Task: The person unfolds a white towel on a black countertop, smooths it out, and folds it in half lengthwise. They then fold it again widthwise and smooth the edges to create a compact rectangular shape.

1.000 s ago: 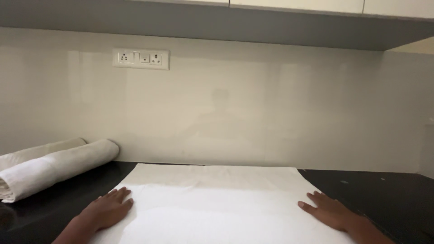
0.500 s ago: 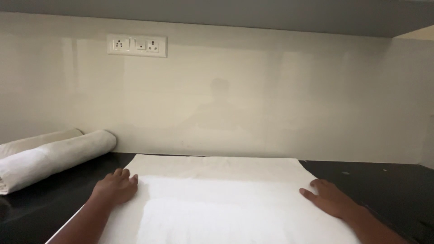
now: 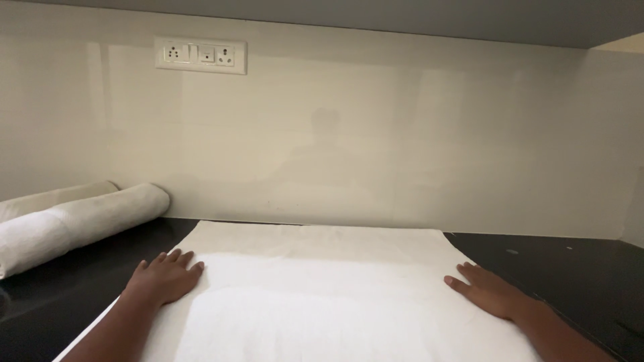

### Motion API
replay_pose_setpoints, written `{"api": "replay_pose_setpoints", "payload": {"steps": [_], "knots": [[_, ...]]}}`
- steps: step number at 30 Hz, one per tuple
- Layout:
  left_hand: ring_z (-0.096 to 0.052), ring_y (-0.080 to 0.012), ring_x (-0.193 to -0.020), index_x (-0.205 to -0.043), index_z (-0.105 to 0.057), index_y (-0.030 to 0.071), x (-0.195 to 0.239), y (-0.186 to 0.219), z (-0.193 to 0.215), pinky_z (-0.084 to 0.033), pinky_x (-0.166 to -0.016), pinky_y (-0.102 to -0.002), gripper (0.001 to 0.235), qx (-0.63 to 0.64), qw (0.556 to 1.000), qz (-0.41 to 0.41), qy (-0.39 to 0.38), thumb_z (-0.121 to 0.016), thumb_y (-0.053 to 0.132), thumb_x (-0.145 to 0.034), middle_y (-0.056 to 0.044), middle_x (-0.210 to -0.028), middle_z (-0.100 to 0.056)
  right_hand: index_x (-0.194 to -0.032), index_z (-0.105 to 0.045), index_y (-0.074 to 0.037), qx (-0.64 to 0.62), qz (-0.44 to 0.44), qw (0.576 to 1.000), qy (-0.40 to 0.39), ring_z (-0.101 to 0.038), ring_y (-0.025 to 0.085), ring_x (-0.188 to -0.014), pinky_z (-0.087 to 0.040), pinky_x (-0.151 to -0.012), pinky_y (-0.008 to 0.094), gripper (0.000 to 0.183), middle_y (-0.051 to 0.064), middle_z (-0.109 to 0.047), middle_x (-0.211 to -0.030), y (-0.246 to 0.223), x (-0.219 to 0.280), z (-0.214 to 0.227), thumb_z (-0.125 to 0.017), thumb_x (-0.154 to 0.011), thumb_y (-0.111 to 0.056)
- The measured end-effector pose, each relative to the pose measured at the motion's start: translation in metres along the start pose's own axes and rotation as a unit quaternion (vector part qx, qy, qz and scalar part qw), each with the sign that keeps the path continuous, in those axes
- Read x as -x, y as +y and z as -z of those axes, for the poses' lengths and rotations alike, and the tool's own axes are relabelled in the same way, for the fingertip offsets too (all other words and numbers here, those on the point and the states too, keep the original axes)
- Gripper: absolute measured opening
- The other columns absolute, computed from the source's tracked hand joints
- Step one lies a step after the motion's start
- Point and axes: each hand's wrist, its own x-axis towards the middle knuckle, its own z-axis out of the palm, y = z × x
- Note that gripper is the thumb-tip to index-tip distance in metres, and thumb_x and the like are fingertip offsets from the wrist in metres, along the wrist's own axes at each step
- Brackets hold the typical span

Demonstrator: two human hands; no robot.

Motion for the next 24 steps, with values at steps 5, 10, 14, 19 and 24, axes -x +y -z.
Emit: {"api": "replay_pose_setpoints", "payload": {"steps": [5, 10, 14, 19, 24], "knots": [[-0.011, -0.0248, -0.162, -0.165, -0.021, 0.032, -0.002, 0.0, 0.003, -0.014, -0.13, -0.055, 0.073, 0.006, 1.0, 0.001, -0.024, -0.028, 0.067, -0.101, 0.001, -0.175, -0.01, -0.166, -0.02, -0.018, -0.006, -0.019, 1.0, -0.004, -0.01, 0.018, -0.163, -0.018, -0.132, 0.041, 0.092, 0.001, -0.013, -0.175, -0.008, 0.007, 0.003, -0.033, -0.095, -0.076], [-0.007, -0.0253, -0.162, -0.166, -0.019, 0.032, -0.008, -0.002, -0.002, -0.012, -0.129, -0.056, 0.075, -0.011, 1.0, 0.004, -0.027, -0.026, 0.068, -0.1, -0.003, -0.176, -0.005, -0.164, -0.023, -0.017, -0.025, 0.009, 1.0, 0.012, -0.009, 0.018, -0.162, -0.015, -0.132, 0.039, 0.092, 0.001, -0.013, -0.175, -0.001, 0.008, 0.001, -0.035, -0.095, -0.076], [-0.013, -0.0258, -0.161, -0.165, -0.024, 0.027, 0.028, 0.018, 0.025, -0.014, -0.129, -0.055, 0.071, -0.016, 0.999, 0.02, -0.023, -0.03, 0.063, -0.103, -0.006, -0.174, -0.012, -0.164, -0.025, -0.019, -0.018, -0.004, 1.0, 0.022, -0.014, 0.02, -0.162, -0.019, -0.132, 0.041, 0.089, 0.002, -0.016, -0.174, -0.008, 0.015, 0.005, -0.038, -0.095, -0.075], [-0.046, -0.0279, -0.146, -0.144, -0.056, 0.013, 0.012, 0.035, 0.012, -0.037, -0.124, -0.04, 0.049, 0.061, 0.964, -0.167, 0.2, -0.055, 0.03, -0.098, -0.008, -0.16, -0.046, -0.156, -0.044, -0.022, 0.039, 0.11, 0.968, 0.221, -0.048, 0.023, -0.148, -0.04, -0.125, 0.04, 0.074, 0.005, -0.043, -0.164, -0.043, 0.046, 0.012, -0.038, -0.097, -0.068], [-0.041, -0.0217, -0.147, -0.154, -0.044, 0.031, 0.099, 0.094, 0.053, -0.035, -0.121, -0.04, 0.059, 0.164, 0.945, -0.284, -0.005, -0.048, 0.05, -0.099, 0.002, -0.165, -0.033, -0.16, -0.03, -0.033, -0.07, 0.13, 0.989, 0.029, -0.028, 0.018, -0.156, -0.03, -0.126, 0.04, 0.076, -0.004, -0.024, -0.171, -0.101, 0.103, 0.029, -0.04, -0.092, -0.067]]}}
